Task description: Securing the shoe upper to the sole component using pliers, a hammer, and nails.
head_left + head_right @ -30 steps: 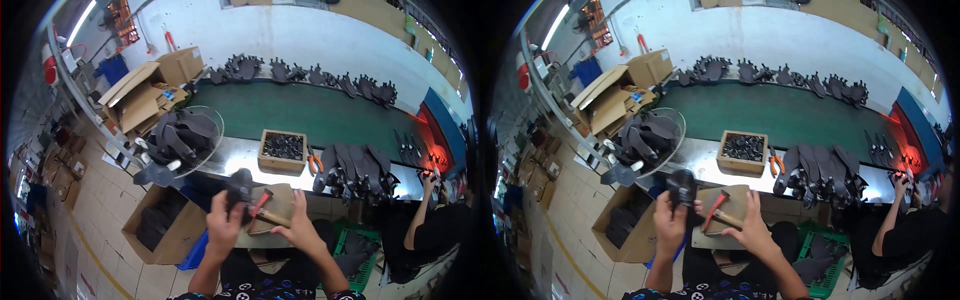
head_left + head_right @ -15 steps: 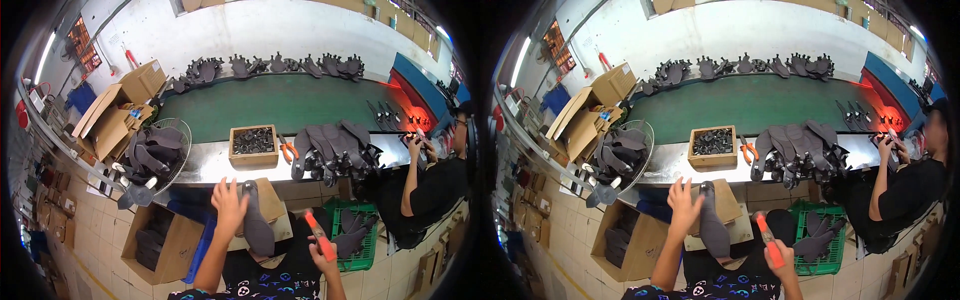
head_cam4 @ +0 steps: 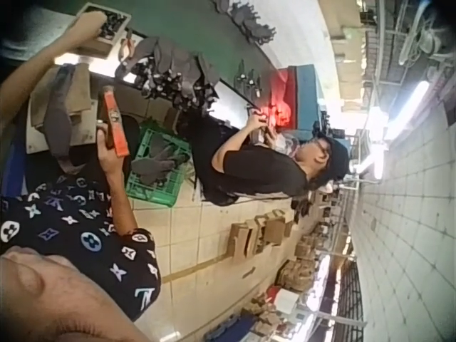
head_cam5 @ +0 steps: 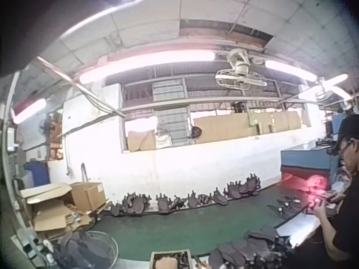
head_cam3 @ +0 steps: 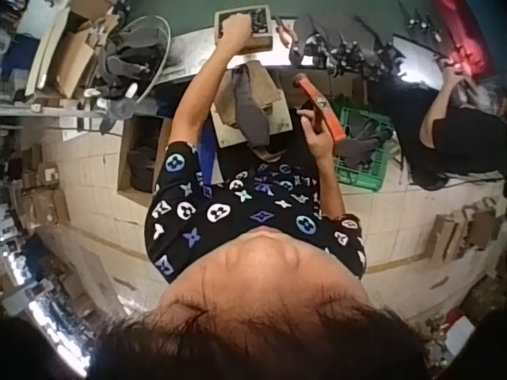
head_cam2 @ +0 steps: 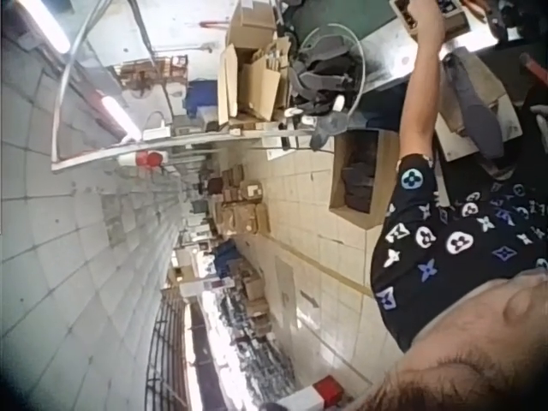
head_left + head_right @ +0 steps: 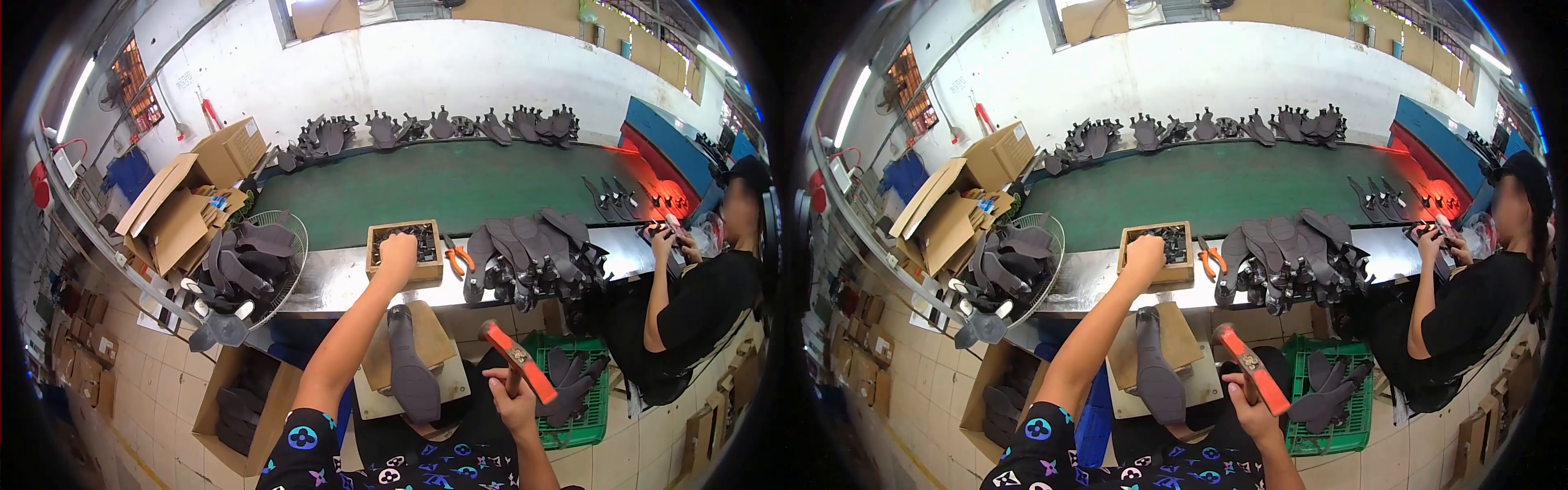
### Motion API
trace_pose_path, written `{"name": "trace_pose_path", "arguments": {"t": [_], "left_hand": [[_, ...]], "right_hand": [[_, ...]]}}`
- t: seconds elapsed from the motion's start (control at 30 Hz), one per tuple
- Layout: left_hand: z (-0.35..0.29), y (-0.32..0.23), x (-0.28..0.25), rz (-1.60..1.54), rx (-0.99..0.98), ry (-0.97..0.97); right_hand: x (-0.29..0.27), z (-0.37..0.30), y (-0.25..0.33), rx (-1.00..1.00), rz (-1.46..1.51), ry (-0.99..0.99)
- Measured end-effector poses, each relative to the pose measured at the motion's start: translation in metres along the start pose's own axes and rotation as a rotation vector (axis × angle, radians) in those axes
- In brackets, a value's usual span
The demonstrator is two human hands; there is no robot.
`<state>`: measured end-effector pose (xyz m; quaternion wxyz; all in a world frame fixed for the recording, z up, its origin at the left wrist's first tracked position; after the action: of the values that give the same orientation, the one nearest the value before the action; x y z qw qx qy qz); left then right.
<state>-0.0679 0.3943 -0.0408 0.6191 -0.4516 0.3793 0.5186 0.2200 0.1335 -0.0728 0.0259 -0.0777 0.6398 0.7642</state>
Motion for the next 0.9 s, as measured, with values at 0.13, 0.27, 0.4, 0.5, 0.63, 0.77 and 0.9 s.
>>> {"name": "trace_pose_path", "arguments": {"t": [0.13,0.27,0.4,0.5,0.63,0.77,0.9], "left_hand": [[-0.006,0.008,-0.003,-0.027,0.016,-0.04],[-0.046,0.033,-0.042,-0.378,0.22,-0.657],[-0.101,0.003,-0.042,-1.636,-0.502,-0.153],[-0.162,-0.05,-0.08,-1.978,-0.572,-0.045],[-0.223,-0.086,-0.107,-2.139,-0.614,-0.087],[-0.251,-0.089,-0.107,-1.925,-0.521,-0.267],[-0.261,-0.089,-0.103,-1.908,-0.519,-0.207]], "right_hand": [[0.007,0.016,0.013,-0.037,0.032,0.014],[0.02,0.033,0.042,-0.126,0.097,0.07],[0.026,0.059,0.059,-0.083,0.24,0.023],[0.037,0.069,0.085,-0.138,0.236,0.039],[0.062,0.067,0.098,-0.136,0.242,0.123],[0.077,0.055,0.088,-0.061,0.407,0.202],[0.077,0.049,0.078,-0.037,0.424,0.227]]}}
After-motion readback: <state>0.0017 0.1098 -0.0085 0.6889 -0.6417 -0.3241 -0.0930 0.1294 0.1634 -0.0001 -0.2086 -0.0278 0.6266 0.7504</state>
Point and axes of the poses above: each hand's wrist, its own z-axis towards the middle knuckle, its own x-axis out of the palm, y = z × x, the point moved 6 cm from there along z, towards the middle knuckle, and after that the axes turned 4 degrees about -z, right-handed, at the moved point
